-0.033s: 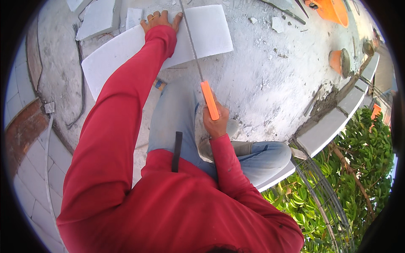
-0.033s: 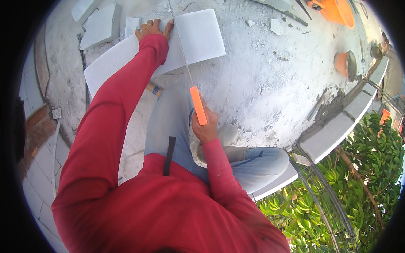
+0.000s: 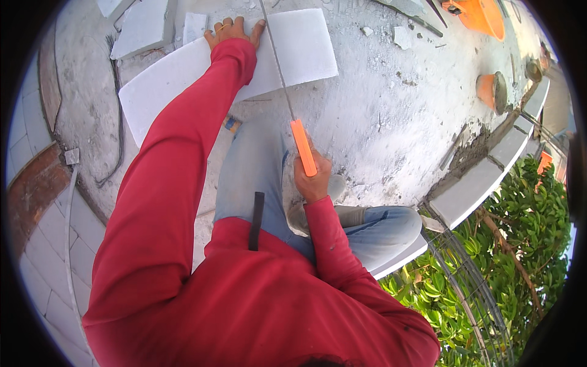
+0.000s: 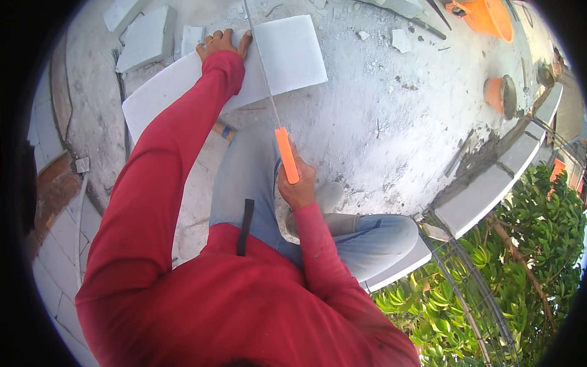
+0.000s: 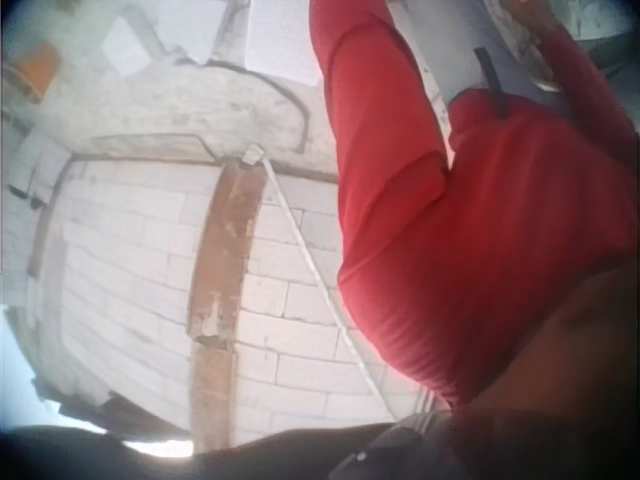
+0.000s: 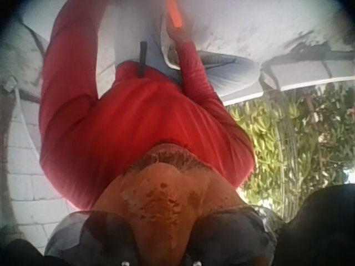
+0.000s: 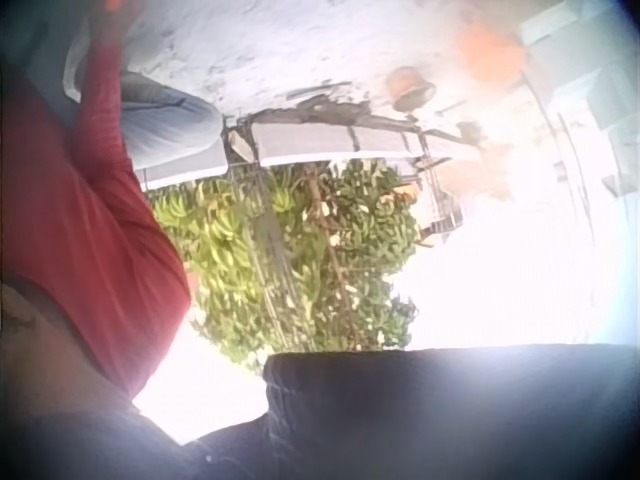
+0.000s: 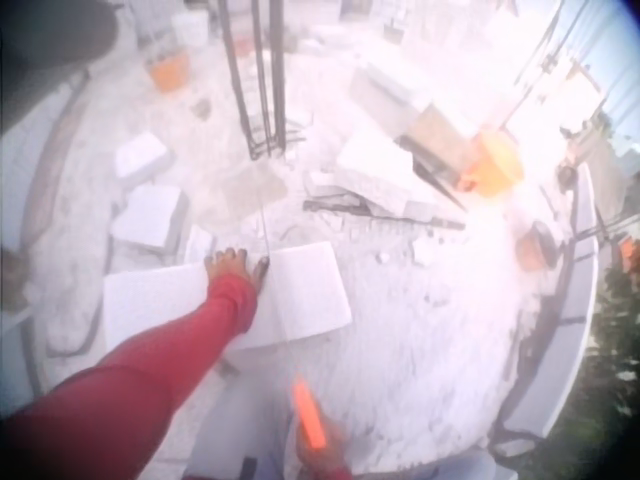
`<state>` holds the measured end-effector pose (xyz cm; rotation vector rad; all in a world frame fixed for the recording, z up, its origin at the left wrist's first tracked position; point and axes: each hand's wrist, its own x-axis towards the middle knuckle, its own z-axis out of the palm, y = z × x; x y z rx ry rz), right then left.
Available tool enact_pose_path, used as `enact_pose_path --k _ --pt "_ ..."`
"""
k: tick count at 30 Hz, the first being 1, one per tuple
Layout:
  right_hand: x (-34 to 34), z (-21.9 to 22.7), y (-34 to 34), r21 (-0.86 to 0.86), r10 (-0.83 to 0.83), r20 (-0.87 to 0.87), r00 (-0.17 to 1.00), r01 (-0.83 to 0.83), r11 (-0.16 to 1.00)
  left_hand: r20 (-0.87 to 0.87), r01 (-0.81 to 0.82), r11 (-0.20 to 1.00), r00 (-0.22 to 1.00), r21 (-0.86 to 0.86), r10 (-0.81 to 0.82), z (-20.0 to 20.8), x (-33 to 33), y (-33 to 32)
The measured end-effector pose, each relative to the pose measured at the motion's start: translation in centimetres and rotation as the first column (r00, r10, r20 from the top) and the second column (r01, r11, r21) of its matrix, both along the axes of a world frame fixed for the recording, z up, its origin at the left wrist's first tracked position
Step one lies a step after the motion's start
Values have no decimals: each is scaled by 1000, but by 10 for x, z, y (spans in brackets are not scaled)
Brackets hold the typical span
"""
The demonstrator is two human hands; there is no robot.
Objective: The person applies cement mortar to a low wall using a trowel, then measures the wall and a white tile with a tape measure. Finally, the person uses a hand saw to cut the tile to size.
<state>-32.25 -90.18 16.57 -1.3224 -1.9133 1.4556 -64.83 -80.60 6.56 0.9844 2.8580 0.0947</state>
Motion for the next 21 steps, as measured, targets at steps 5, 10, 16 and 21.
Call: enact_pose_path --k 5,10,16,21 --pt "-8 -6 2 22 -50 -27 998 50 998 -14 8 1000 1000 5 -8 2 3 1" --pt "-7 -2 0 -12 -31 -14 999 30 999 43 8 1000 999 -13 -7 1 -4 3" --pt "10 -6 -14 26 -55 -17 998 56 998 -33 38 998 999 40 -37 -7 -1 -2" --pt "-6 -9 14 -72 -82 32 996 84 994 -4 32 999 999 -38 -33 3 0 4"
